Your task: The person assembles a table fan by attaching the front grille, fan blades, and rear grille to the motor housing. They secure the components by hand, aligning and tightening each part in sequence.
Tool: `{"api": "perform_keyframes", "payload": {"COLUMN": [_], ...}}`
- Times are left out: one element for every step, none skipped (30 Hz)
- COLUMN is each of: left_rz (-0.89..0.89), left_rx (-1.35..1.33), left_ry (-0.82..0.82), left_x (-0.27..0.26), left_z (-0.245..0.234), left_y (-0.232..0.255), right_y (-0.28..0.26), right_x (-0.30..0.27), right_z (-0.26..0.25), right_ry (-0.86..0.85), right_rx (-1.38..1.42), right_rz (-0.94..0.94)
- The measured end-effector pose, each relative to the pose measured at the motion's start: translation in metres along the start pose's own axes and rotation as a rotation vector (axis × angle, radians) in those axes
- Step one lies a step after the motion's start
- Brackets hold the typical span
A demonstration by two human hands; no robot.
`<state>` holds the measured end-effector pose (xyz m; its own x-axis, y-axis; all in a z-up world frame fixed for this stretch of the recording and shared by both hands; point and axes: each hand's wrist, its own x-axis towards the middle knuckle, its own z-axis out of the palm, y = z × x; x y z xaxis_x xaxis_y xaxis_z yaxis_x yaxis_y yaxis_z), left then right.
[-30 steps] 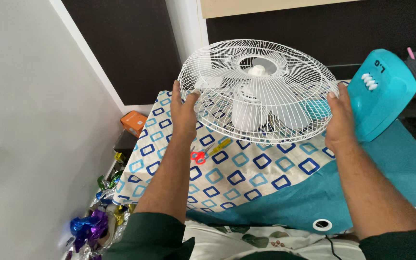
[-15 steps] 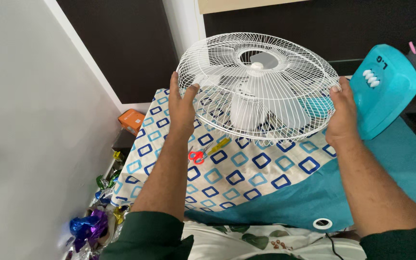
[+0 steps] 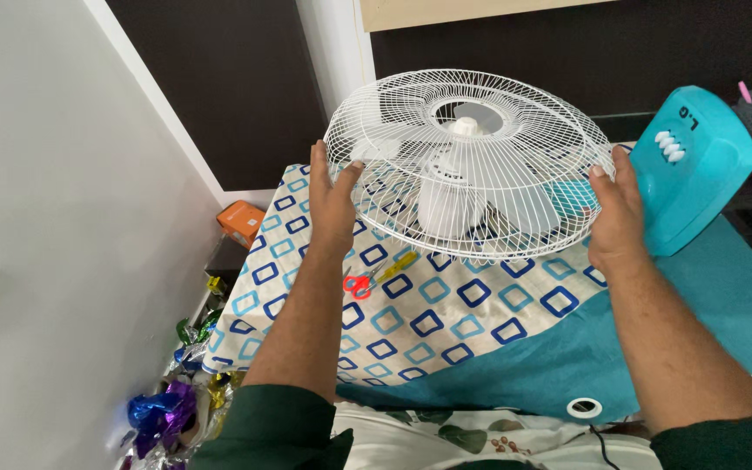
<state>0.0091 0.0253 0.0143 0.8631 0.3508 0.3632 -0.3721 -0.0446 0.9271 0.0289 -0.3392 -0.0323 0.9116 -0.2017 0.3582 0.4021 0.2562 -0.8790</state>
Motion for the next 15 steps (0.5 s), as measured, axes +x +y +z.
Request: {"api": "perform_keyframes", "payload": {"left_rz": [-0.024, -0.047, -0.035, -0.024, -0.012, -0.009, -0.006, -0.003, 0.002, 0.006, 0.01, 0.009, 0.008, 0.007, 0.016], "left_rx": [-0.015, -0.029, -0.04, -0.051, -0.063, -0.07, -0.077, -0.084, -0.108, -0.131, -0.156, -0.163, -0.171, -0.178, -0.187], "left_ry": [-0.001, -0.001, -0.003, -0.005, -0.006, -0.002, 0.002, 0.006, 0.005, 0.004, 0.002, 0.006, 0.01, 0.014, 0.01], "left_x": [-0.0003, -0.0004, -0.0009, -0.0015, -0.002, -0.0024, -0.0028, -0.003, -0.003, -0.0031, -0.0035, -0.0039, -0.0041, -0.0044, -0.005], "left_z": [0.0002, 0.0003, -0.0001, -0.0004, -0.0004, -0.0003, -0.0001, 0.0, -0.0001, -0.0002, -0.0001, -0.0001, -0.0002, -0.0003, -0.0004], "left_y": [0.0006, 0.0013, 0.0016, 0.0015, 0.0011, 0.0005, -0.0002, -0.0009, -0.0013, -0.0016, -0.0019, -0.002, -0.0018, -0.0015, -0.0009], "right_y": [-0.0005, -0.001, -0.001, -0.0008, -0.0007, -0.0004, -0.0001, 0.0001, 0.0003, 0.0003, -0.0003, -0.0012, -0.0023, -0.0037, -0.0049], "right_x": [-0.001, -0.0017, -0.0025, -0.0032, -0.0035, -0.0036, -0.0036, -0.0035, -0.0033, -0.0032, -0.0036, -0.0043, -0.005, -0.006, -0.0075], "right_z": [0.0, 0.0, 0.0001, 0.0002, -0.0001, -0.0004, -0.0007, -0.001, -0.001, -0.001, -0.0014, -0.0016, -0.0016, -0.0014, -0.0007], "right_ry": [0.017, 0.034, 0.051, 0.038, 0.025, 0.012, 0.017, 0.022, 0.026, 0.027, 0.027, 0.028, 0.022, 0.017, 0.011], "right_rx": [-0.019, -0.038, -0.058, -0.04, -0.023, -0.007, -0.018, -0.03, -0.042, -0.037, -0.033, -0.029, -0.023, -0.016, -0.009], "right_rz": [0.015, 0.031, 0.047, 0.029, 0.011, -0.008, -0.021, -0.033, -0.047, -0.036, -0.025, -0.015, -0.021, -0.028, -0.034]}}
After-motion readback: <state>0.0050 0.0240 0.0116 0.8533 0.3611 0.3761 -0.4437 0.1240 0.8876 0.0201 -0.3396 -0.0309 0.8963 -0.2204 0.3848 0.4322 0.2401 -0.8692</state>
